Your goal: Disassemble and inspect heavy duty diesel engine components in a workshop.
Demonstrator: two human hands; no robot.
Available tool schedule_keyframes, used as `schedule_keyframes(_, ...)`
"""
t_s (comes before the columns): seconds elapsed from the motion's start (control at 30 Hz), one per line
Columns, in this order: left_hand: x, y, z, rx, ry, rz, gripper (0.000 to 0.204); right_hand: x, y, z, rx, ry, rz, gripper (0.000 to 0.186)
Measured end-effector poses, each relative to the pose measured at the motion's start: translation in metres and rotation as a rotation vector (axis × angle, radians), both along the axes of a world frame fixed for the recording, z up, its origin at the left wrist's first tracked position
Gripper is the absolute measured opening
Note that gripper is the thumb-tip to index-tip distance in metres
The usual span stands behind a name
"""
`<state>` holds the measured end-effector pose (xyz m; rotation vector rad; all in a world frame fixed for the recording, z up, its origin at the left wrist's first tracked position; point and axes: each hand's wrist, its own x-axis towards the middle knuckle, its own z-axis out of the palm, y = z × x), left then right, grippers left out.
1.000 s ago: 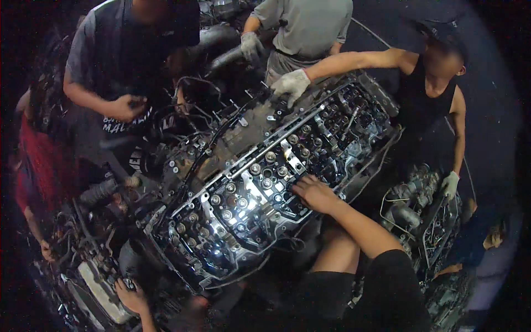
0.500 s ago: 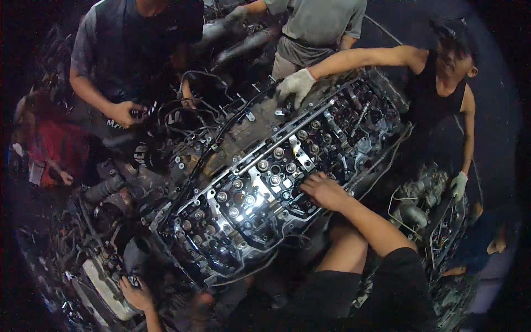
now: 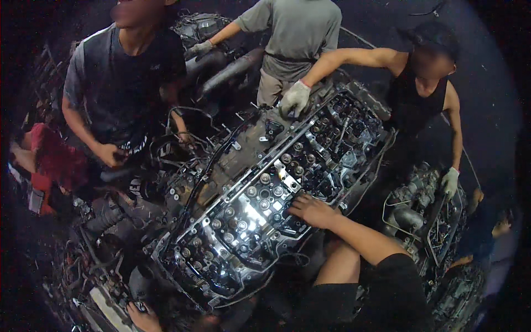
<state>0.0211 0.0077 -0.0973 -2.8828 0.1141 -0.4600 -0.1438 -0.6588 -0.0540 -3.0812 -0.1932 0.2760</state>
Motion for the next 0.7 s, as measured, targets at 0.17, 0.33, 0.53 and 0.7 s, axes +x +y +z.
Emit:
schedule_keyframes(0.17, -0.005, -0.039, 0.038, -0.138, 0.046, 0.104, 0.054, 0.004, 0.006, 0.013, -0.047, -0.057, -0.041, 0.035)
schedule_keyframes(0.33, 0.003, -0.022, 0.018, -0.101, -0.010, 0.006, 0.056, 0.000, -0.001, -0.011, -0.029, -0.112, -0.007, 0.034)
schedule_keyframes(0.53, 0.009, 0.019, 0.006, -0.079, 0.160, 0.104, 0.060, 0.006, 0.007, 0.012, -0.096, -0.054, -0.041, 0.034)
schedule_keyframes(0.7, -0.014, 0.020, 0.016, -0.214, 0.076, 0.061, 0.057, -0.005, 0.001, -0.012, -0.003, -0.083, 0.032, 0.037)
